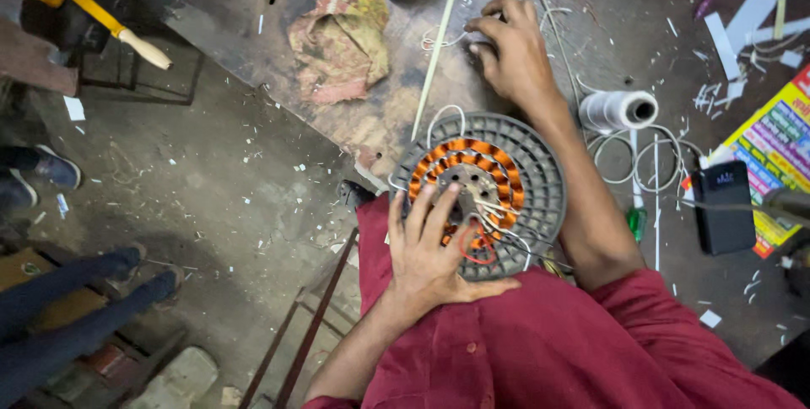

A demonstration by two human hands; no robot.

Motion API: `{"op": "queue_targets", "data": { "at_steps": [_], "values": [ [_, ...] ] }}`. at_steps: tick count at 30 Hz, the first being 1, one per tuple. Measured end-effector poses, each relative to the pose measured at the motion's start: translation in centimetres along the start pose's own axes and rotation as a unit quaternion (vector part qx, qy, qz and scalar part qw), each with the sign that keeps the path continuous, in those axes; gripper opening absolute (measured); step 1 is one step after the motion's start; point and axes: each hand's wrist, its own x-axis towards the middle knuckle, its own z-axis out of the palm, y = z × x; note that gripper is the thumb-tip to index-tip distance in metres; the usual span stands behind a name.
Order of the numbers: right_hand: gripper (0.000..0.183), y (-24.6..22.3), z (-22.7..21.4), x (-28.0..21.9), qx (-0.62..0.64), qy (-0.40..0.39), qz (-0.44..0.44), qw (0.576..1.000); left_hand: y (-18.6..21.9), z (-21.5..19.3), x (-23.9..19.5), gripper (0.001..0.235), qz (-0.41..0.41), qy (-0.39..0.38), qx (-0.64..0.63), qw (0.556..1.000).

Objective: The person works on a motor stator, using pliers to strip and arrange copper wires, then uses a soldering iron to join wire ends. The person continues to bundle and secure the wires with a white tie, then inspects the stator from different angles.

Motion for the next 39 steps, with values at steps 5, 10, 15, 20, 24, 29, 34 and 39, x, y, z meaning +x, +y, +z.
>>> {"op": "queue_targets", "data": {
  "at_steps": [5, 10, 15, 20, 24, 29, 34, 39],
  "values": [
    [0.010, 0.9, 1.8, 0.7, -0.079, -0.012, -0.011, 0.997, -0.8, 0.1, 0.6, 0.098, 0.009, 0.010, -0.005, 1.000],
    [0.008, 1.6, -5.0, -2.4, 0.375, 0.008, 0.169, 0.911, -2.3, -0.6, 2.4, 0.102, 0.011, -0.020, -0.014, 1.000],
    [0.013, -3.2, -14.9, -7.1, 0.423, 0.002, 0.202, 0.883, -2.7, -2.3, 4.1, 0.100, 0.023, -0.002, -0.008, 1.000],
    [0.012, -10.7, -20.6, -9.9, 0.333, -0.245, 0.112, 0.904, 3.2, -2.5, 3.1, 0.075, 0.064, 0.108, -0.276, 0.953],
    [0.014, -13.7, -21.1, -11.9, 0.265, -0.234, 0.052, 0.934, 5.9, -0.9, 3.3, 0.049, -0.199, -0.139, -0.583, 0.776],
    [0.016, -12.5, -21.5, -13.6, 0.362, -0.099, 0.187, 0.908, 2.6, -1.5, 2.3, 0.019, -0.192, -0.126, -0.547, 0.805],
    [0.021, -10.4, -20.3, -13.9, 0.372, -0.091, 0.193, 0.904, 0.9, -2.8, 1.5, 0.016, -0.204, -0.081, -0.543, 0.810],
    [0.028, -10.4, -19.5, -12.8, 0.068, -0.254, -0.004, 0.965, 1.6, -3.7, 0.7, 0.015, -0.186, -0.121, -0.364, 0.904]
  ]
}}
